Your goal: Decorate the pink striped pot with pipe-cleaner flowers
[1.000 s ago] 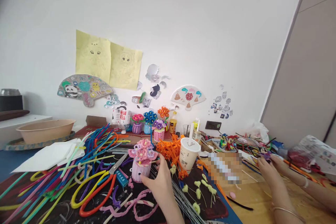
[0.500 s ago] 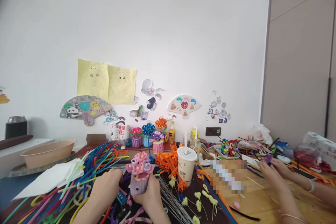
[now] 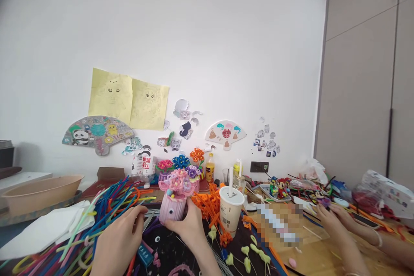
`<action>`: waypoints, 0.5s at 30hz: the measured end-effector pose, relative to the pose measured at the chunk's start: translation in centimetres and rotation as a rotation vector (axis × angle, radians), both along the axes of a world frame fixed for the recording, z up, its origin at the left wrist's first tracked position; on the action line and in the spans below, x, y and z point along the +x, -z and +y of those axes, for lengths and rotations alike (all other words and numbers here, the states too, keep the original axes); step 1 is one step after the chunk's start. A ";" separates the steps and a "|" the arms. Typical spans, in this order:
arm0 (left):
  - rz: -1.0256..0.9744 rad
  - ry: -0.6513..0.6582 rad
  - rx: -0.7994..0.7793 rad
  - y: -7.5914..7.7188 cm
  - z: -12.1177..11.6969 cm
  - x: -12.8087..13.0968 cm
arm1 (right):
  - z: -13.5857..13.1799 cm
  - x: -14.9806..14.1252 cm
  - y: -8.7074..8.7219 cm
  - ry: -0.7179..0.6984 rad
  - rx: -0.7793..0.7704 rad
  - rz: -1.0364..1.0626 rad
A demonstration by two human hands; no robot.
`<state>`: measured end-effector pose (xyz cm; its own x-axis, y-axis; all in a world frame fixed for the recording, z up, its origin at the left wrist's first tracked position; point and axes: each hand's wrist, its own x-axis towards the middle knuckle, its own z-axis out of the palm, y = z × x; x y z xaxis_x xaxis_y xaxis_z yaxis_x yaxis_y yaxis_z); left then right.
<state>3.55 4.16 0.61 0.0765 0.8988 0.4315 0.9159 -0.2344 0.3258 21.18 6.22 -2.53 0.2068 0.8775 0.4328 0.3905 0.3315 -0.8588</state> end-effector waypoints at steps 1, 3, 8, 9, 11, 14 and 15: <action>-0.022 0.001 -0.007 0.2 0.1 -0.1 | 0.4 0.1 -0.3 -0.027 0.010 0.010; -0.076 0.034 -0.014 0.7 0.6 -0.1 | 1.0 0.1 -0.6 -0.085 0.033 0.033; -0.202 0.230 0.040 2.8 2.0 0.6 | 1.5 -0.5 -0.3 -0.156 0.081 0.080; -0.211 0.253 0.042 3.2 2.2 0.8 | 1.5 -0.6 -0.1 -0.157 0.086 0.087; -0.216 0.287 0.047 3.6 2.4 1.1 | 1.4 -0.8 0.3 -0.155 0.094 0.100; -0.224 0.280 0.068 4.0 2.5 1.1 | 1.0 -0.7 0.7 -0.154 0.092 0.119; -0.240 0.267 0.090 4.0 2.5 1.0 | 0.9 -0.6 0.8 -0.153 0.090 0.125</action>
